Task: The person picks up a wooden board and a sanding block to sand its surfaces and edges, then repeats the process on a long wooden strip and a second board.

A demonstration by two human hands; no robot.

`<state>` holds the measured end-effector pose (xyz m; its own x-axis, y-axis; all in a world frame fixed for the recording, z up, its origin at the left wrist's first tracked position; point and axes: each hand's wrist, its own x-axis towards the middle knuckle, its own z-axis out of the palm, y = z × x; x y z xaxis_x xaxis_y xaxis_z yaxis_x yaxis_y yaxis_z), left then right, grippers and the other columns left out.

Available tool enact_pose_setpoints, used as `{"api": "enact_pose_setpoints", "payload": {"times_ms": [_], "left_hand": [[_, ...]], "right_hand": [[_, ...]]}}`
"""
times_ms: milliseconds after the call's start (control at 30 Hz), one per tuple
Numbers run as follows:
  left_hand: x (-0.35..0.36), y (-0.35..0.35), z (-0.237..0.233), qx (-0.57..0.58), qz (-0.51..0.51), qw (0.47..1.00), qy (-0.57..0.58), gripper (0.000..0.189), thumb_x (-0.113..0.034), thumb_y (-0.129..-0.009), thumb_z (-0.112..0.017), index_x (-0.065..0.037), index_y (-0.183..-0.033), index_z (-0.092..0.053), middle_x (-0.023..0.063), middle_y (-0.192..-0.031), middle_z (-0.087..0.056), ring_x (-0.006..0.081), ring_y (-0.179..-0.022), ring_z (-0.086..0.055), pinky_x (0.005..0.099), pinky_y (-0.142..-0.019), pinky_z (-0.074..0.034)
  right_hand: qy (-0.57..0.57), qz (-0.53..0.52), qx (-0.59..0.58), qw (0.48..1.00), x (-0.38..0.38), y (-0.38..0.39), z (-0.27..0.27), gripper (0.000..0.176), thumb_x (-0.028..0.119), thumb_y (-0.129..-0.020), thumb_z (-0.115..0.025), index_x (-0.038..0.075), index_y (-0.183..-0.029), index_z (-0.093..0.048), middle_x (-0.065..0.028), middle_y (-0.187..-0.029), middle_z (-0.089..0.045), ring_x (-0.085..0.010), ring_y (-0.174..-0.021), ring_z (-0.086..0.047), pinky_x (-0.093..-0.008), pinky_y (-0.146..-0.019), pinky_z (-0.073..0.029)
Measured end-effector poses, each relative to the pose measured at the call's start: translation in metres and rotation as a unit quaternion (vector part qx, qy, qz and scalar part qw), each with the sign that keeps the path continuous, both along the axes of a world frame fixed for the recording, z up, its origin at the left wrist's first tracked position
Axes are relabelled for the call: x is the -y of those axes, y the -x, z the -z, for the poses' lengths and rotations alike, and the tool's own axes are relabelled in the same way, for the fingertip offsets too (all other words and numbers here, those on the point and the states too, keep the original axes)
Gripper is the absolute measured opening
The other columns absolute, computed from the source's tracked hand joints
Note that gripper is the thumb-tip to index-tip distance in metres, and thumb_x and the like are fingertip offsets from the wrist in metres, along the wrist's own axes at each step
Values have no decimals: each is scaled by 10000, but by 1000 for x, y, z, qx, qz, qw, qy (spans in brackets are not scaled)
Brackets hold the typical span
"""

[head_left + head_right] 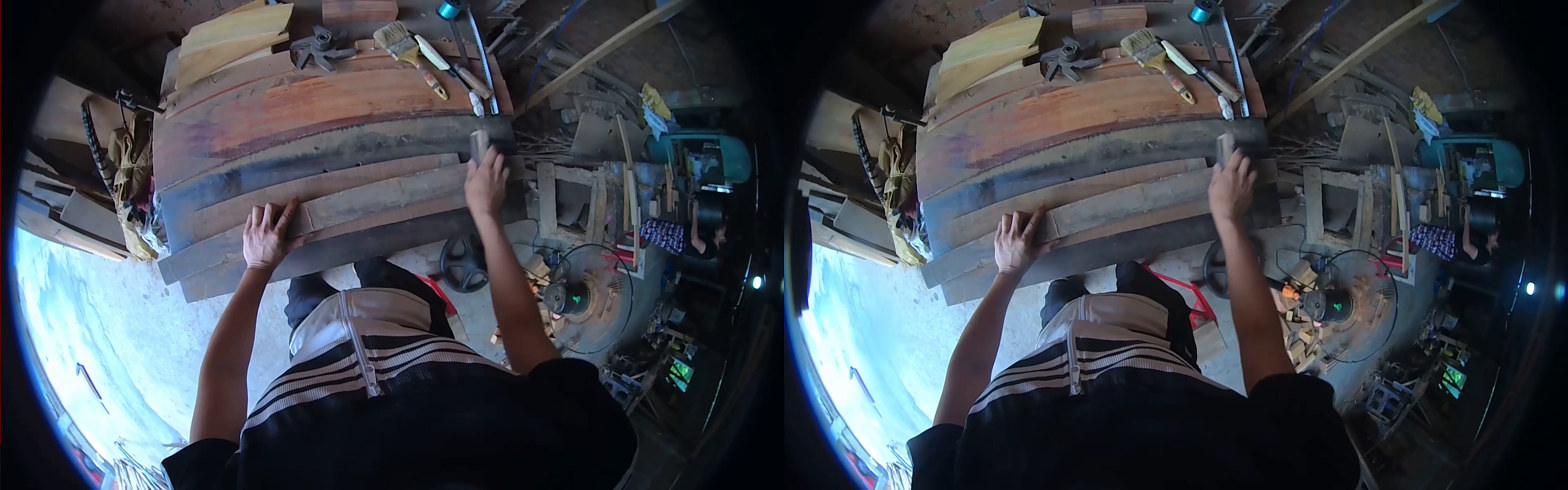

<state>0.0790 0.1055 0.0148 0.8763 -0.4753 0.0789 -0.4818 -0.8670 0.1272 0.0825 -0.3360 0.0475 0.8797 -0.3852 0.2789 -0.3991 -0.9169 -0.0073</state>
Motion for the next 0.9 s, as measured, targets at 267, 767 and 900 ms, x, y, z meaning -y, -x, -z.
{"api": "enact_pose_setpoints", "payload": {"times_ms": [267,767,900], "left_hand": [[1,5,-5,4,6,1000,-8,895,-550,-699,-771,-291,-1500,-468,55,-1088,-542,275,-1015,-520,401,-909,-476],[2,5,-1,5,-11,1000,-13,918,-548,-643,-792,-307,-1479,-497,49,-1074,-537,286,-1008,-524,418,-915,-484],[3,2,-3,15,-6,1000,-6,924,-546,-640,-791,-304,-1481,-494,34,-1099,-552,281,-1012,-527,413,-913,-482]], "right_hand": [[-30,1,-10,1000,11,0,-3,547,279,-927,-659,9,-1362,-467,-192,-1200,-573,-438,-1051,-580,-497,-895,-497],[-66,3,-65,996,-3,5,-18,547,317,-956,-614,20,-1394,-477,-178,-1239,-561,-404,-1095,-578,-493,-902,-526],[-36,90,-29,995,100,-17,-7,546,308,-974,-588,-1,-1399,-439,-195,-1288,-548,-433,-1111,-571,-504,-954,-482]]}}
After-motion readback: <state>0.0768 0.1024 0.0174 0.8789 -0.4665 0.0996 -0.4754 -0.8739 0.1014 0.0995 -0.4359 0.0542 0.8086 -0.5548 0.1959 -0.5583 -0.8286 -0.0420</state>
